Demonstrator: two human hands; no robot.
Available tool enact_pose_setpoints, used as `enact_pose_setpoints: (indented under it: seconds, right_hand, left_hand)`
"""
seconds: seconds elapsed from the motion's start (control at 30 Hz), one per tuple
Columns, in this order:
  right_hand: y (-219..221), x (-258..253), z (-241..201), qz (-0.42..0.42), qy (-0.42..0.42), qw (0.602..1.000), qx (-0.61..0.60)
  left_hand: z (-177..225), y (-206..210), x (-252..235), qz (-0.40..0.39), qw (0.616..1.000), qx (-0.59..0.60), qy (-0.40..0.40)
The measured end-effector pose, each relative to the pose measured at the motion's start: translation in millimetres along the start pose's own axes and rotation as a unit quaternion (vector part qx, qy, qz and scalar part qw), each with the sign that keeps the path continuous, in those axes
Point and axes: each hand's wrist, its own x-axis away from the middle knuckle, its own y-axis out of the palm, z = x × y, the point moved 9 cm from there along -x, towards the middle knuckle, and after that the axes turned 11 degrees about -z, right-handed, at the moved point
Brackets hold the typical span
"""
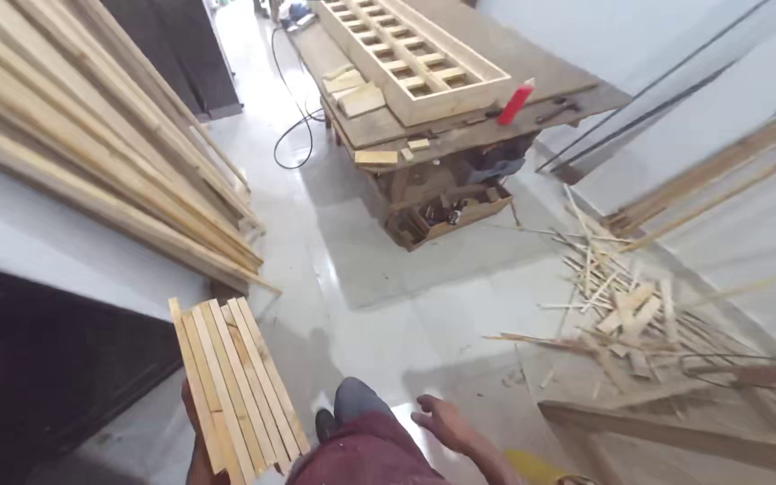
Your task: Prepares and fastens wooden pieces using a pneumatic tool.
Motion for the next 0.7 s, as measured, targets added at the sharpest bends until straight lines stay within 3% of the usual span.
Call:
enact_pose_setpoints:
  seconds: [0.07, 0.13, 0.2, 0.3, 0.43, 0.6, 0.7]
  right_hand:
    - [-41.2, -35.8, -62.3, 0.036, -0.057, 0.995, -0.072]
    - [-90.5, -73.6, -142.9, 0.050, -0.137, 0.980, -0.135]
    - [-147.8, -112.8, -230.4, 0.039, -0.225, 0.957, -0.179]
    - [-240.3, -171.9, -352.6, 0.013, -0.329, 0.915, -0.234]
    - [-343.8, -237.4, -452.4, -0.021, -0.336, 0.890, -0.308]
    - [-472.1, -302.1, -496.4, 0.097, -0.273, 0.871, -0.396]
    - [-557.3, -357.3, -495.1, 0.209, -0.247, 0.834, -0.447]
  left_hand:
    - [-16.3, -26.6, -99.9, -0.071, 0.993, -0.067, 0.064]
    - [-49.7, -61.4, -205.8, -0.174, 0.976, -0.036, 0.122]
    - [-75.6, -55.8, -291.0, -0.256, 0.960, -0.020, 0.109]
    - [-84.6, 35.7, -389.0, -0.333, 0.940, 0.067, 0.020]
    - [-104.0, 132.8, -499.9, -0.351, 0.925, 0.085, -0.119]
    - [-126.0, 234.4, -644.3, -0.310, 0.922, -0.136, -0.188]
    - [-156.9, 313.7, -739.0, -0.377, 0.868, -0.188, -0.263]
